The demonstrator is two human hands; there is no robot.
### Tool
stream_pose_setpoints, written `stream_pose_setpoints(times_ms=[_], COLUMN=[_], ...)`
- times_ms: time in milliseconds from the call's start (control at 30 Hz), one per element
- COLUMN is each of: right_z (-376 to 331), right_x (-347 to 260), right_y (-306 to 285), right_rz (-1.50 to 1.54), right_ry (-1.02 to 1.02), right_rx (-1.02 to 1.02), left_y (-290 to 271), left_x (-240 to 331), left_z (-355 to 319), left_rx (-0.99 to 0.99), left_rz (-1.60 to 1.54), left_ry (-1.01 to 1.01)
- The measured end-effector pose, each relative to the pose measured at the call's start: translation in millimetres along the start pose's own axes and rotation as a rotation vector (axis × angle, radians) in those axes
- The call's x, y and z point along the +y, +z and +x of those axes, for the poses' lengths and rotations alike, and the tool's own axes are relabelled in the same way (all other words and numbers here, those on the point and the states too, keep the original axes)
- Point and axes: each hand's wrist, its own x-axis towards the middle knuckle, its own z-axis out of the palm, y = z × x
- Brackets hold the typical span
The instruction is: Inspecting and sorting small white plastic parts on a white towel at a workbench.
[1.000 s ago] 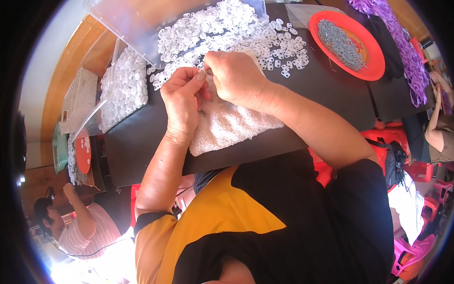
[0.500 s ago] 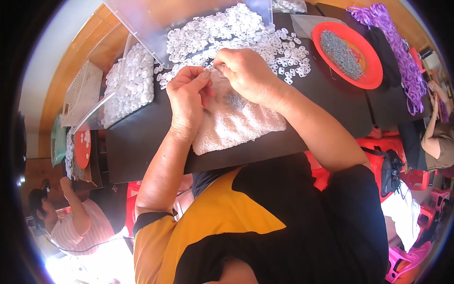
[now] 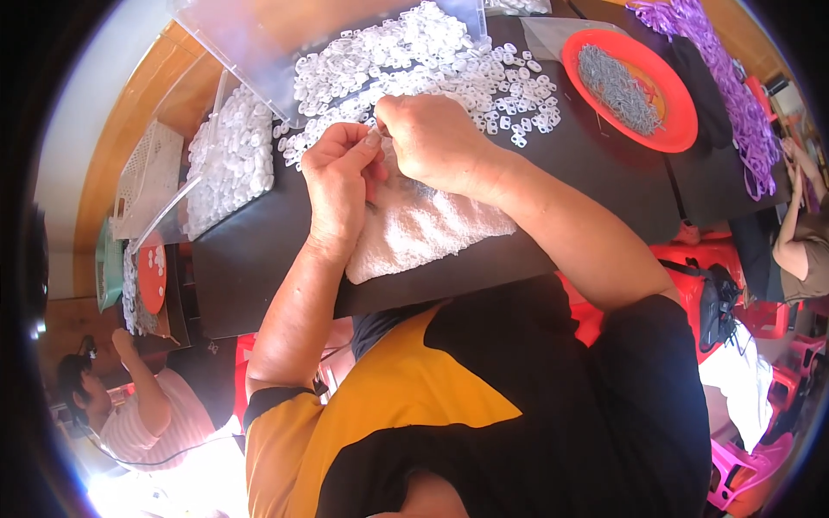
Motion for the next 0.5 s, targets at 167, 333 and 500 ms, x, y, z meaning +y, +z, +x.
stream_pose_setpoints(times_ms=[167, 333, 500], right_z=[5, 9, 9], right_x=[6, 22, 3], right_y=[-7, -14, -17], right_rz=[0.273, 0.058, 0.025], right_ry=[0.132, 0.321, 0.228], right_rx=[-0.030, -0.187, -0.191], left_y=[-4, -30, -38], left_x=[11, 13, 15], left_z=[-2, 17, 24], left_rx=[0.016, 0.033, 0.076], left_rz=[-0.180, -0.556, -0.650], left_ry=[-0.072, -0.009, 0.008])
